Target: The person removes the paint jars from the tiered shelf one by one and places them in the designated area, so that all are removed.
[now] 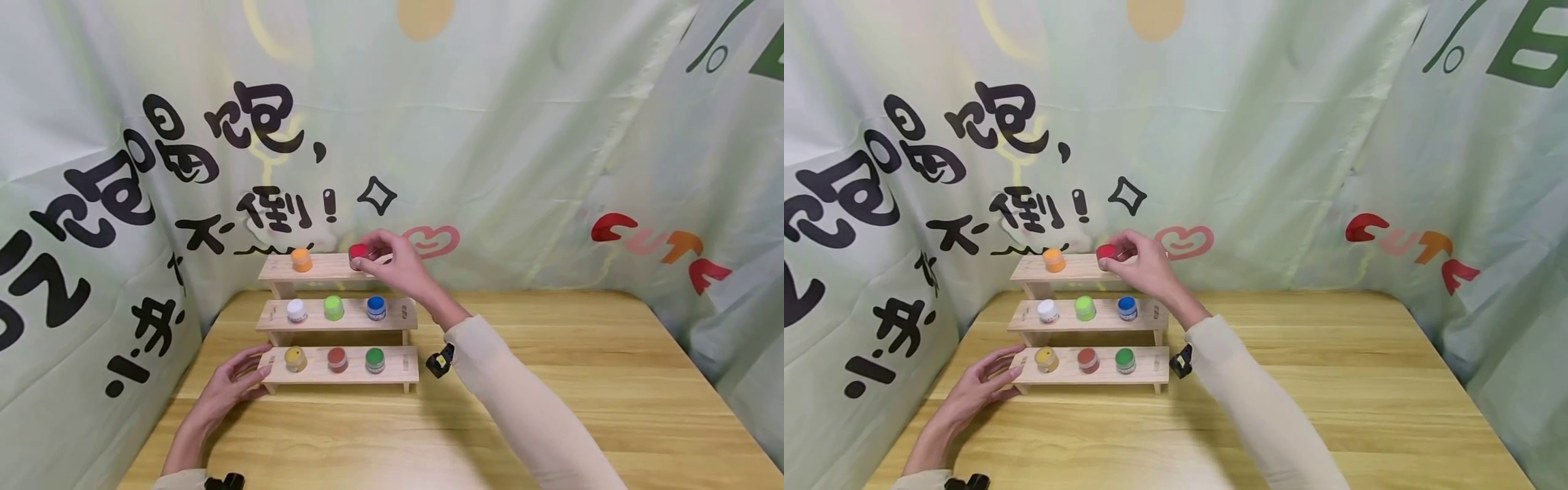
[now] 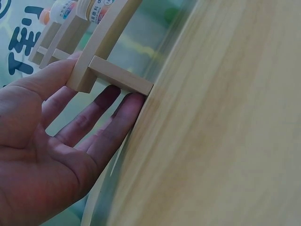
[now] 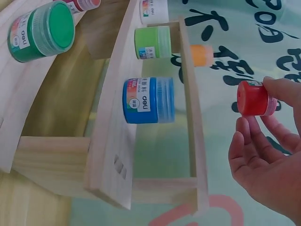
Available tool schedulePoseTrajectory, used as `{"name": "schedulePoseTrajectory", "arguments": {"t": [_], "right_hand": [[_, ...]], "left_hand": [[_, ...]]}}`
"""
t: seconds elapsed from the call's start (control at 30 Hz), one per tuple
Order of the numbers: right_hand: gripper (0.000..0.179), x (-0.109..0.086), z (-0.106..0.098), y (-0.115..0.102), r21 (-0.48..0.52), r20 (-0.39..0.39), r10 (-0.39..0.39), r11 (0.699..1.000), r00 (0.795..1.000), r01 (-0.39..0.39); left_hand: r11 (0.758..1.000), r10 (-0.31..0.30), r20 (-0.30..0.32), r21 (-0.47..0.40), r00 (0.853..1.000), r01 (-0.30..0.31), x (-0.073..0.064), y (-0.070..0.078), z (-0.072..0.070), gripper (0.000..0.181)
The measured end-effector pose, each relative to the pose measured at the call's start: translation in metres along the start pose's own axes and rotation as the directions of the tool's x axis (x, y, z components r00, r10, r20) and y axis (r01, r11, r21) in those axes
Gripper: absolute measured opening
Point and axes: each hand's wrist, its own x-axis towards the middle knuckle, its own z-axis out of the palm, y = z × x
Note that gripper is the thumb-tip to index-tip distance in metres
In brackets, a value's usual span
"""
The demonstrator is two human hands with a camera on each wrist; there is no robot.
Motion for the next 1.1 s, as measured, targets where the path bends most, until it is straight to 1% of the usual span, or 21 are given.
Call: {"name": "schedulePoseTrajectory", "arguments": {"t": [0.13,0.3,0.47,0.8,0.93,1.1], "right_hand": [[0.029,-0.01,-0.007,0.001,-0.002,-0.013,-0.009,1.0,1.0,0.009],[0.03,-0.02,-0.014,0.004,0.033,-0.032,-0.024,0.999,0.999,0.025],[0.031,-0.032,-0.019,0.011,0.07,-0.062,-0.03,0.997,0.998,0.034],[0.036,-0.056,-0.031,0.023,0.093,-0.12,-0.049,0.994,0.991,0.061],[0.037,-0.063,-0.035,0.028,0.079,-0.137,-0.041,0.996,0.99,0.052],[0.037,-0.069,-0.041,0.036,0.073,-0.152,-0.02,0.997,0.988,0.031]], "left_hand": [[1.0,0.0,-0.001,0.001,1.0,0.0,0.0,0.0,0.0,0.059],[1.0,0.0,0.001,-0.012,1.0,0.0,0.0,-0.001,-0.001,0.059],[1.0,-0.006,-0.004,-0.012,1.0,0.006,0.0,-0.001,-0.001,0.059],[1.0,0.006,0.015,-0.019,1.0,-0.006,-0.001,0.0,-0.002,0.059],[1.0,0.015,0.013,-0.007,1.0,-0.015,-0.001,0.0,-0.003,0.059],[1.0,0.006,0.015,-0.013,1.0,-0.006,0.0,-0.001,-0.002,0.059]]}}
